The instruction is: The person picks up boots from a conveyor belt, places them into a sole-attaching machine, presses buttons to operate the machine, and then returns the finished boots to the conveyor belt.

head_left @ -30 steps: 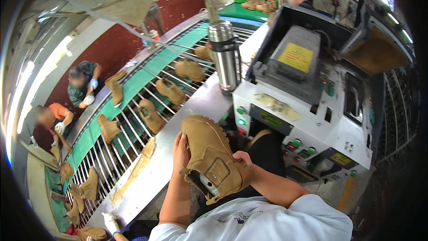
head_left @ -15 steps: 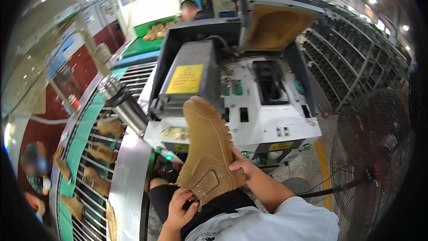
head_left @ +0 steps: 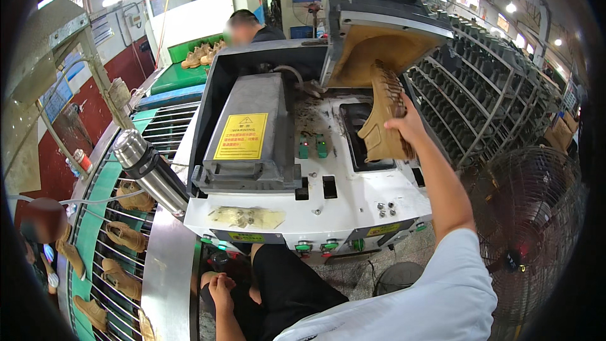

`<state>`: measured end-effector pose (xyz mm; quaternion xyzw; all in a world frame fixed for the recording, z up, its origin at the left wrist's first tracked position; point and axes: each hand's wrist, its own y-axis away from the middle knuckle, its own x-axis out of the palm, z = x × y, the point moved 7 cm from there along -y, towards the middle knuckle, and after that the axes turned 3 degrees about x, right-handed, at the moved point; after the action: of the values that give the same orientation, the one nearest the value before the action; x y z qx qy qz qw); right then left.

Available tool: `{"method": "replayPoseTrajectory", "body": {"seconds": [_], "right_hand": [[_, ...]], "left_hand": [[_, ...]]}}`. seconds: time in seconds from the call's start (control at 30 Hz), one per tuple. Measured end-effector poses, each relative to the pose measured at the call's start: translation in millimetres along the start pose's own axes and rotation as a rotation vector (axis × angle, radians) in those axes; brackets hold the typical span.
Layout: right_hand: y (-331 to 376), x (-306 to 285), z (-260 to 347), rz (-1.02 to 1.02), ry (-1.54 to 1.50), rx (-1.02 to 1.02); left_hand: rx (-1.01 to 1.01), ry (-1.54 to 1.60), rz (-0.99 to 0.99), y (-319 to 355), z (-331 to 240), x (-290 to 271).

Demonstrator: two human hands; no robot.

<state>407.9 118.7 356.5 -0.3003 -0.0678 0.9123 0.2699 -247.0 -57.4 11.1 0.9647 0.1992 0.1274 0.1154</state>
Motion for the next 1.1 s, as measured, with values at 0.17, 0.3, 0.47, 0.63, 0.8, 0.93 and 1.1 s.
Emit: {"method": "replayPoseTrajectory", "body": {"seconds": [0.17, 0.3, 0.47, 0.63, 0.8, 0.93, 1.1], "right_hand": [[-78, 50, -23, 0.145, 0.268, 0.198], [-76, 84, -43, 0.232, 0.410, 0.320], [-50, 111, -40, 0.273, 0.615, 0.463], [-31, 106, -41, 0.248, 0.711, 0.381], [18, 92, -18, 0.245, 0.837, 0.068], [61, 60, -26, 0.009, 0.539, -0.250], [202, -17, -112, -0.496, -0.192, -0.217]], "left_hand": [[-0.078, 0.080, 0.004, -2, 10, -3], [-0.087, 0.141, 0.020, -1, 14, -6], [-0.101, 0.111, -0.009, 0, 14, -13], [-0.102, 0.071, 0.001, -2, 15, -4], [-0.102, -0.033, -0.008, 0, 13, 7], [-0.054, -0.190, 0.150, 5, 21, 34], [0.000, -0.437, 0.608, 48, 36, 152]]}}
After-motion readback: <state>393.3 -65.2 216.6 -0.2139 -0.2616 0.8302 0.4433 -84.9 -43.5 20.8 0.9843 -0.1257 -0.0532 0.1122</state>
